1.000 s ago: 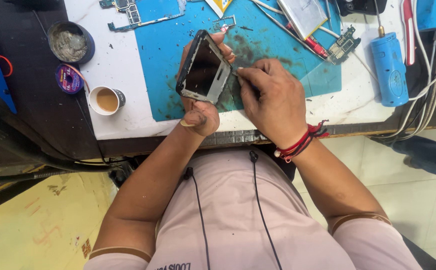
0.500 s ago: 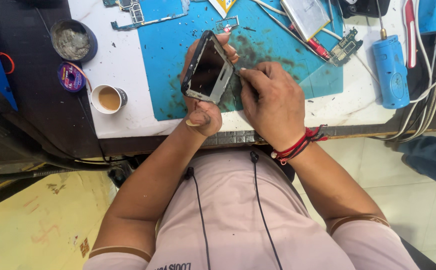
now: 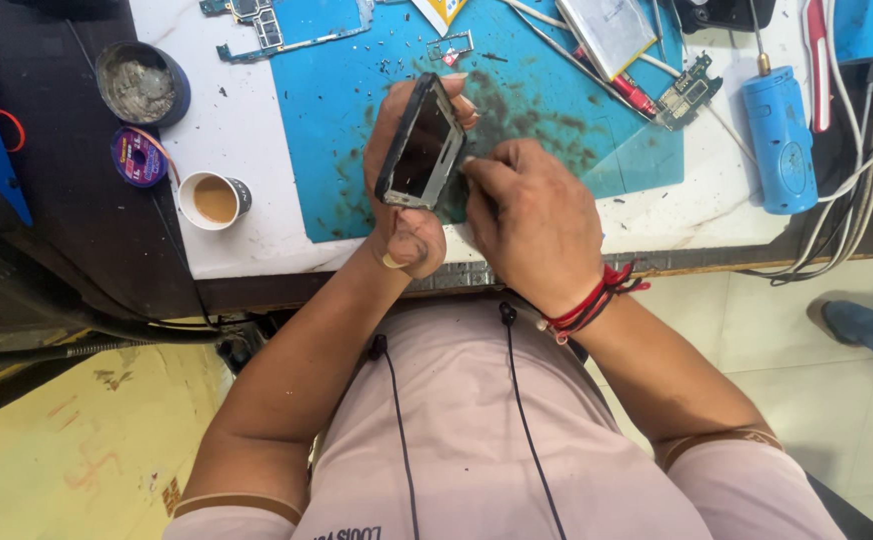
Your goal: The person disassembles a smartphone, removes the battery, and uses a hot air gun to heat the device's frame. They then use a prying tool to separate the screen from the frame and wipe the interior with a cloth.
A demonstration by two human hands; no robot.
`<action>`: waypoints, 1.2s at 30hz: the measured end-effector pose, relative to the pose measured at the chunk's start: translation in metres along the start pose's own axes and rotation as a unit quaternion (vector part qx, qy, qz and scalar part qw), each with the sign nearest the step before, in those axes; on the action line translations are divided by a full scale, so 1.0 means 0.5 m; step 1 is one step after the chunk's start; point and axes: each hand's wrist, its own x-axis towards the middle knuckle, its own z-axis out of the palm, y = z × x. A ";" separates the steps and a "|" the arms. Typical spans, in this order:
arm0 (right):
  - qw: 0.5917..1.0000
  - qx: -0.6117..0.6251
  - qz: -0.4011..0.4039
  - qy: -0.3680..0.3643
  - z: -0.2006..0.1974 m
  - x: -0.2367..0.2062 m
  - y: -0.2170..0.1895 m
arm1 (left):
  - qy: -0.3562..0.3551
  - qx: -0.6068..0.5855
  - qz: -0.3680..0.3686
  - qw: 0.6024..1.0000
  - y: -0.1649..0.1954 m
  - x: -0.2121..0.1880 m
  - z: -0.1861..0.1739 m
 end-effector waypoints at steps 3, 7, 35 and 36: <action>1.000 0.016 0.004 -0.020 0.003 -0.016 -0.012 | -0.010 0.003 0.005 1.000 -0.003 0.001 0.000; 0.999 0.029 -0.001 -0.036 0.008 -0.035 -0.026 | -0.006 0.007 0.006 1.000 0.001 0.005 0.003; 0.994 0.095 0.011 0.051 -0.042 -0.007 0.038 | 0.030 -0.175 -0.085 0.980 0.005 0.008 -0.001; 0.996 0.046 -0.018 0.072 -0.047 -0.009 0.046 | 0.036 -0.250 -0.107 0.962 0.005 0.008 -0.005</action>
